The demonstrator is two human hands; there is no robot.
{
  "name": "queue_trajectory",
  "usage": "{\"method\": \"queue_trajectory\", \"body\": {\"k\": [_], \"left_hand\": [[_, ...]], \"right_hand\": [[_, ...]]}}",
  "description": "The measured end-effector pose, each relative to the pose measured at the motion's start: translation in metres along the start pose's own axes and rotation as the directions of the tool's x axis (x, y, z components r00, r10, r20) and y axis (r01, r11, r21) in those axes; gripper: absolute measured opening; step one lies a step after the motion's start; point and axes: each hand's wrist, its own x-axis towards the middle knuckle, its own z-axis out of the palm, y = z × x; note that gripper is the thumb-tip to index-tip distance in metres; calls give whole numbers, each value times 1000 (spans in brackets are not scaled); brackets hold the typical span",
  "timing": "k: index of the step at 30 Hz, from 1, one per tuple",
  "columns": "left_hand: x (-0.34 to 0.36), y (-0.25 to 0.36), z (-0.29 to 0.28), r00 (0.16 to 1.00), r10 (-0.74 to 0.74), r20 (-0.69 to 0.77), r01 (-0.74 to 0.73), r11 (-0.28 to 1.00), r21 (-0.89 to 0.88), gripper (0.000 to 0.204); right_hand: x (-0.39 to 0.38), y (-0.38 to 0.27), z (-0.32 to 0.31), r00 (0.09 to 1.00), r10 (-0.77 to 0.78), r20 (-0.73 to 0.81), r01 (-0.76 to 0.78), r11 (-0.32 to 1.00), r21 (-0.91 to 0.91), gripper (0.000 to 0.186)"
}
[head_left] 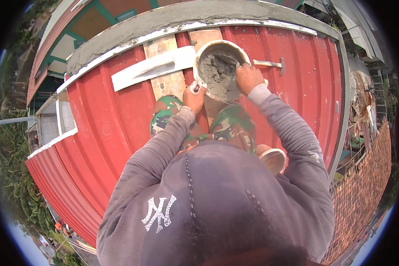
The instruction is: The person applies wet mortar to the concrete edge of a red corrugated metal roof using a trowel and smooths the surface with a white flat finishing tool.
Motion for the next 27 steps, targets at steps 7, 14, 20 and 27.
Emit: {"method": "queue_trajectory", "body": {"k": [7,14,20,27], "left_hand": [[0,-9,-13,991,-128,-40,125,990,-69,38],[3,-8,-9,997,-77,-14,76,997,-34,43],[28,-22,-98,982,-54,-181,103,957,272,65],[26,-66,-225,588,-201,-784,657,684,317,74]], "right_hand": [[-56,12,-29,975,108,193,-161,945,286,24],[-29,-2,32,790,-65,609,-560,328,761,38],[-59,-6,41,818,25,575,-575,25,818,32],[-82,15,10,821,96,562,-566,22,824,32]]}}
